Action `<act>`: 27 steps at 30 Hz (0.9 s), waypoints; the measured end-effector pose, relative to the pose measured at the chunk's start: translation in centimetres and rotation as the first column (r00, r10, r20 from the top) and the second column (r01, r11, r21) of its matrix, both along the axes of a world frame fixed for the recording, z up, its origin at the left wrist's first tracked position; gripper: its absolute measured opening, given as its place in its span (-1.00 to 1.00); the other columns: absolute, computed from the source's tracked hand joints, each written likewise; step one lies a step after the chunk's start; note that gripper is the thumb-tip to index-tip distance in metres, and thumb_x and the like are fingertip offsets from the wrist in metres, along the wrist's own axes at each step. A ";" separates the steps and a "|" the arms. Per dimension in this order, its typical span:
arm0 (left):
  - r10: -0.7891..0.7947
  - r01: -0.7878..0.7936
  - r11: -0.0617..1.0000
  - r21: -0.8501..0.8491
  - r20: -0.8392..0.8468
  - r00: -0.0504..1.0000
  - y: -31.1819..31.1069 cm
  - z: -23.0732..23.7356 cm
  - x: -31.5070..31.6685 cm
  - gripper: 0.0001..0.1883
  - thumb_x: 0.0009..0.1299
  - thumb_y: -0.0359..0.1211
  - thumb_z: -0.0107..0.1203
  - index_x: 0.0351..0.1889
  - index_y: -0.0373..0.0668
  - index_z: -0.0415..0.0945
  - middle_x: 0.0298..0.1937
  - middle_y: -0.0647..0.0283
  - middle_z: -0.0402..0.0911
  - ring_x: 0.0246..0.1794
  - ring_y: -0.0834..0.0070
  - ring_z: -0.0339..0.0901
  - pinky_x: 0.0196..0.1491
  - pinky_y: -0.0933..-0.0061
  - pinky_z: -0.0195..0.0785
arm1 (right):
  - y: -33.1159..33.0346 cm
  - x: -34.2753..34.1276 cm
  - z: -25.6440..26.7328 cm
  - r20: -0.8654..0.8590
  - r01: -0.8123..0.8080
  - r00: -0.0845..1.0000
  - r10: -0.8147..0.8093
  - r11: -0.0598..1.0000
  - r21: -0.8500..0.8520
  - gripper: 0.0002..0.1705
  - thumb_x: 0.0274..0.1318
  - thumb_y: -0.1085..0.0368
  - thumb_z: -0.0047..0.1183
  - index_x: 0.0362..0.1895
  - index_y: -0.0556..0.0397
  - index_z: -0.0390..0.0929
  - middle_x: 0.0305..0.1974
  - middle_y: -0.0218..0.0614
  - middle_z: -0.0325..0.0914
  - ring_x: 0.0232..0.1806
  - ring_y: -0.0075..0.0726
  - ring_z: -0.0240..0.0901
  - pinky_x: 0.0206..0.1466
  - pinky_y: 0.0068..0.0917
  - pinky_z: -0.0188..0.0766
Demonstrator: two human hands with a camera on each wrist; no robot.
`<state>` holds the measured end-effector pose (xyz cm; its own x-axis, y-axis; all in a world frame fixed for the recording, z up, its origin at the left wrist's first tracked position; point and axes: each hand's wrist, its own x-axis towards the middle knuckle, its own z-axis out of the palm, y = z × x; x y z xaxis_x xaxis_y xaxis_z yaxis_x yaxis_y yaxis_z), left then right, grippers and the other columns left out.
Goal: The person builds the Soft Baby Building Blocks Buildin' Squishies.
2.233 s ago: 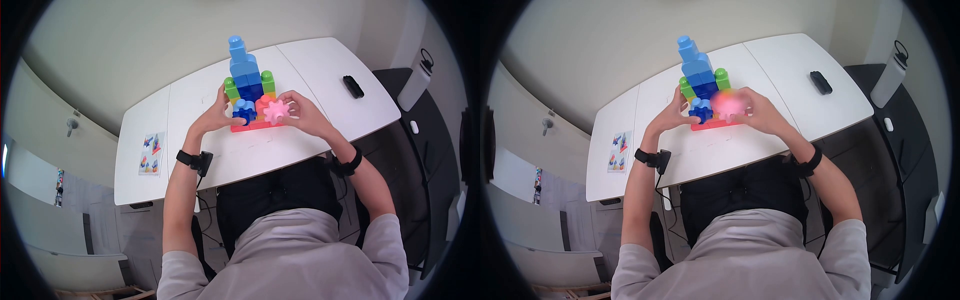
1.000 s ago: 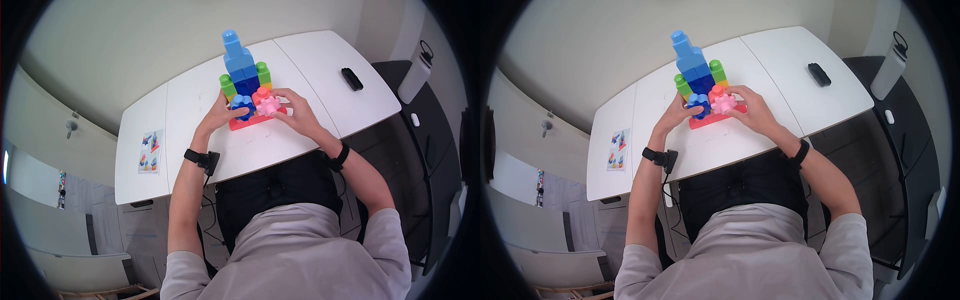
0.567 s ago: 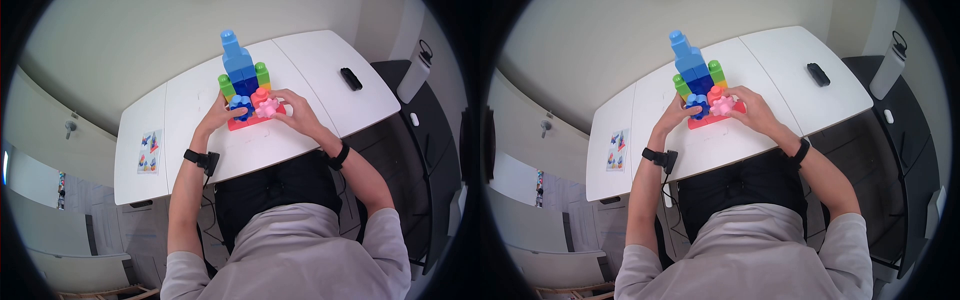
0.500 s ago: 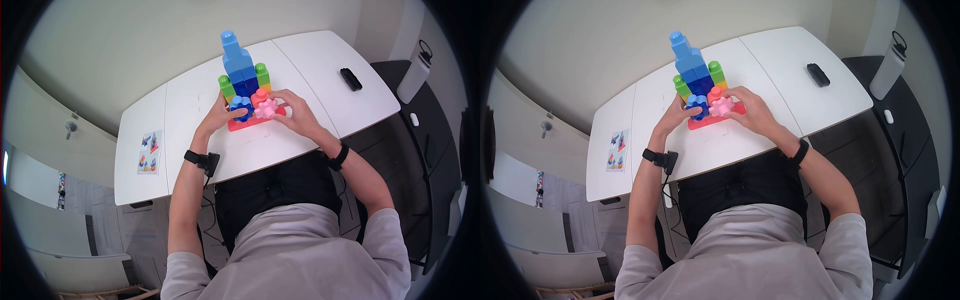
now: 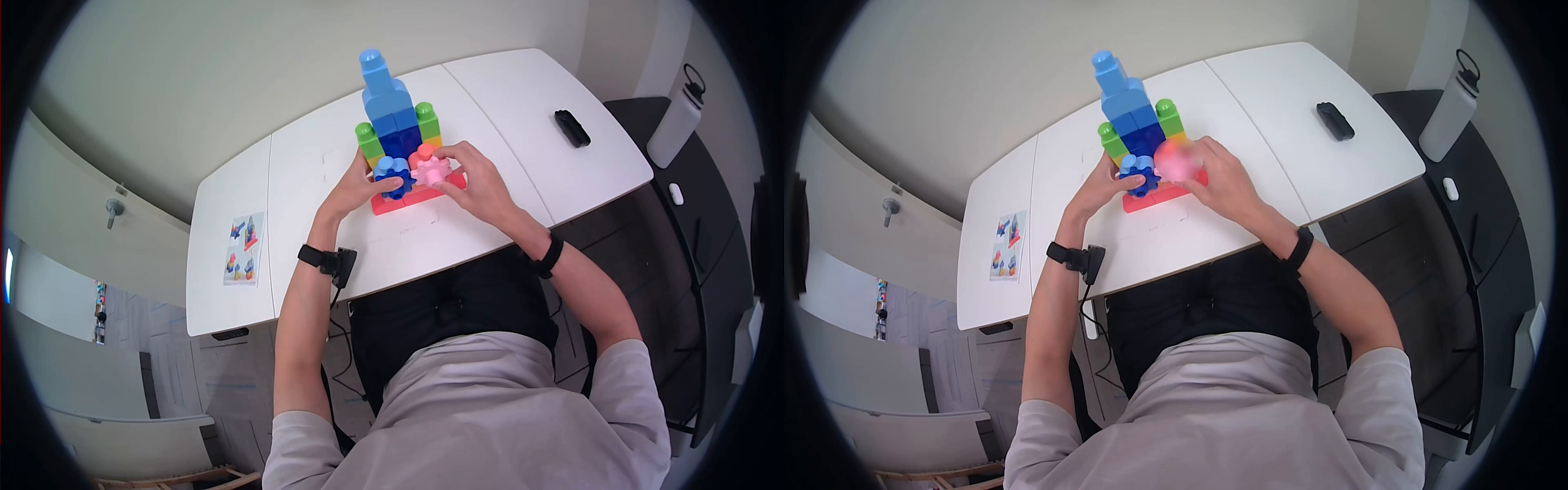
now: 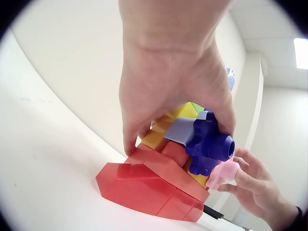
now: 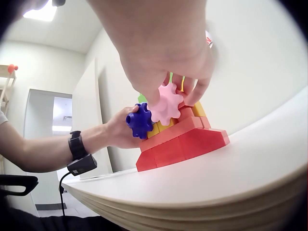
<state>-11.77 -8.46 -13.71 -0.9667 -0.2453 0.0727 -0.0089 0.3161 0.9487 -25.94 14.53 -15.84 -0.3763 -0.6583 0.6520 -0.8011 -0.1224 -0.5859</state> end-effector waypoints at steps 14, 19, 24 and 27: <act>0.105 -0.107 0.989 -0.107 -0.024 0.994 -1.5 1.9 2.7 0.21 0.21 -0.08 0.55 0.65 -0.08 -0.13 0.62 -0.06 0.17 0.67 -0.01 0.04 0.62 -0.24 -0.13 | 7.1 -16.5 0.8 -0.228 0.536 0.840 -0.492 0.817 0.214 -0.50 0.06 0.14 0.45 0.03 0.09 0.60 0.02 -0.13 0.68 0.11 -0.01 0.62 0.20 -0.16 0.53; 0.196 -0.218 0.961 -0.170 -0.138 0.971 -1.9 4.8 4.3 0.00 0.37 -0.10 0.41 0.62 -0.09 -0.04 0.60 -0.06 0.20 0.65 0.03 0.09 0.60 -0.23 -0.06 | 11.3 -23.2 -2.0 -0.329 0.782 0.607 -0.723 0.470 0.410 -0.17 -0.11 0.01 0.54 0.22 0.08 0.48 0.08 0.10 0.61 0.13 0.21 0.58 0.18 -0.07 0.55; 0.225 -0.281 0.950 -0.139 -0.322 0.920 -1.1 6.6 4.5 -0.27 0.50 -0.16 0.28 0.54 -0.10 0.18 0.51 0.00 0.34 0.59 0.12 0.24 0.56 -0.08 0.12 | 13.0 -26.7 -3.8 -0.245 0.716 0.643 -0.725 0.455 0.530 -0.10 -0.12 -0.02 0.54 0.24 0.11 0.40 -0.04 0.15 0.68 0.04 0.18 0.66 0.12 -0.07 0.58; 0.225 -0.293 0.945 -0.142 -0.368 0.902 0.1 6.6 4.5 -0.36 0.52 -0.17 0.26 0.48 -0.09 0.27 0.47 0.07 0.41 0.55 0.20 0.29 0.55 -0.07 0.15 | 13.4 -28.0 -4.9 -0.266 0.721 0.644 -0.717 0.453 0.524 -0.13 -0.10 0.04 0.53 0.24 0.12 0.40 -0.09 0.14 0.71 0.00 0.16 0.69 0.10 -0.09 0.59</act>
<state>-7.28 -8.38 -7.06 -0.7773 -0.4322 0.4572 0.1990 0.5204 0.8304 -53.95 27.96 -20.71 -0.8836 -0.3736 0.2823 -0.4544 0.8296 -0.3245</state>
